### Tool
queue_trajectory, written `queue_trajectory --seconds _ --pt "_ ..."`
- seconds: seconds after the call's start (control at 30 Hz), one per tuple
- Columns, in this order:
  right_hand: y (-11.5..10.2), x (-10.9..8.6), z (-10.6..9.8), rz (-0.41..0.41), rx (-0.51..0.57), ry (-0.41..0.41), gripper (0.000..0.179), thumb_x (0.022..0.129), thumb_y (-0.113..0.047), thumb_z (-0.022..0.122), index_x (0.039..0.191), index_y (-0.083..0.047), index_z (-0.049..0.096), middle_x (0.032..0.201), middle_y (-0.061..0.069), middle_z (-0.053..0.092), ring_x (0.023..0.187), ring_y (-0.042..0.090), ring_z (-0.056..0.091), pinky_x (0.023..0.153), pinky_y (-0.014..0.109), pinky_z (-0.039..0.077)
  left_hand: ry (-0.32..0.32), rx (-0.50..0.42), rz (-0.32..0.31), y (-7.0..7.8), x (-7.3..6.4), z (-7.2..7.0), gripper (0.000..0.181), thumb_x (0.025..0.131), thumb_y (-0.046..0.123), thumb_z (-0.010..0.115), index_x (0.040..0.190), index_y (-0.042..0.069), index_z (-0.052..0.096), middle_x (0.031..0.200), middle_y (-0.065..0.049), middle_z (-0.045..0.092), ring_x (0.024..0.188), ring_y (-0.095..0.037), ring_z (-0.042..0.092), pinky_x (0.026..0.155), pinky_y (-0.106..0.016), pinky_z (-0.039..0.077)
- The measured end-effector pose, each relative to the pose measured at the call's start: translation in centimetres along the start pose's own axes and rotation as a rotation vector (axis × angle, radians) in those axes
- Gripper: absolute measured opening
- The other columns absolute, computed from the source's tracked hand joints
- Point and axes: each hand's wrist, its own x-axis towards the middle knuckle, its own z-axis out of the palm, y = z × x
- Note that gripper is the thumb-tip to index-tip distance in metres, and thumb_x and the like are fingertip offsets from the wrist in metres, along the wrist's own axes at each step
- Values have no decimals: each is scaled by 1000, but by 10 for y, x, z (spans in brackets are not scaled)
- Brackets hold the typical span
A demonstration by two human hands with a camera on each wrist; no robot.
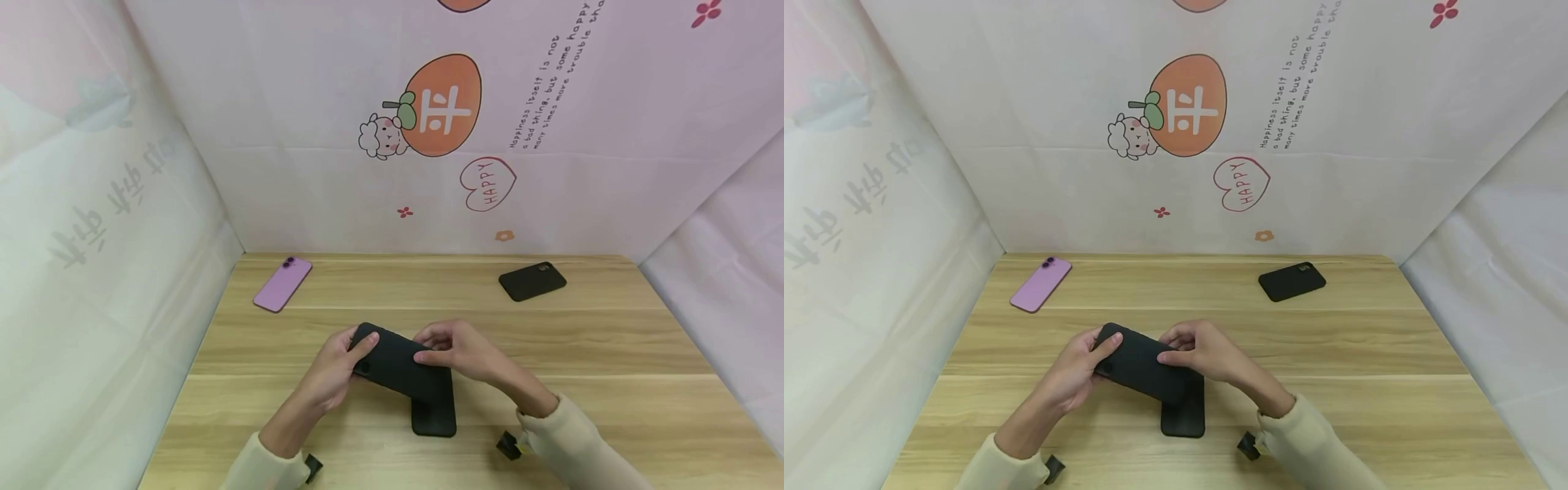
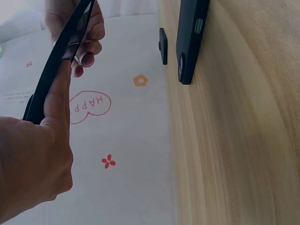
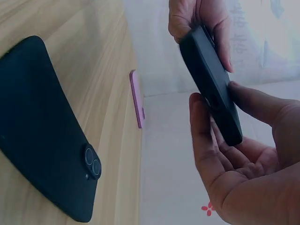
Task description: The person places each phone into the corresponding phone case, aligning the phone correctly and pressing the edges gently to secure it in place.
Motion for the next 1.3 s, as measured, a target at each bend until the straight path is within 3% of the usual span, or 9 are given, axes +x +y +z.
queue_trajectory --seconds 0.17,0.33,0.53,0.77,0.9,1.03,1.3 --pt "-5 7 5 -42 -5 -90 17 97 -14 78 110 -3 77 89 0 76 80 13 69 72 23 58 -49 39 -34 -3 3 0 39 112 22 57 134 -11 58 119 -14 72 105 -24 74 90 -41 64" --pt "-5 10 8 -33 14 -102 14 96 -12 79 106 -3 77 87 0 76 79 13 69 71 24 58 -81 66 -57 -4 5 -2 41 112 22 57 135 -11 57 121 -16 71 105 -24 74 91 -42 63" --pt "0 12 10 22 83 -39 13 96 -13 80 104 -2 77 86 2 76 77 14 70 69 24 58 -65 48 -62 -3 9 -6 46 110 23 60 140 -12 53 124 -16 69 107 -23 73 94 -40 62" --pt "8 14 18 151 307 60 22 96 -14 79 106 3 71 78 0 69 68 12 58 61 23 49 -11 15 -66 -5 11 -15 49 105 9 66 146 -12 48 124 -19 72 109 -23 74 96 -42 61" --pt "15 16 26 196 442 131 24 96 -11 78 110 6 68 86 3 76 78 14 70 72 28 60 34 47 -81 -7 14 -21 41 104 1 64 140 -13 50 117 -17 74 104 -22 75 96 -45 61" --pt "22 18 36 218 503 154 24 98 -7 75 114 9 67 95 9 79 84 16 74 78 32 64 77 92 -90 -10 17 -27 36 103 -3 63 136 -16 53 113 -16 74 100 -22 75 91 -42 63" --pt "32 18 50 232 349 129 25 99 -5 74 118 7 64 96 16 80 81 20 76 76 39 66 85 187 -142 -19 21 -36 30 102 -6 64 131 -15 58 110 -18 76 94 -20 75 88 -42 64"
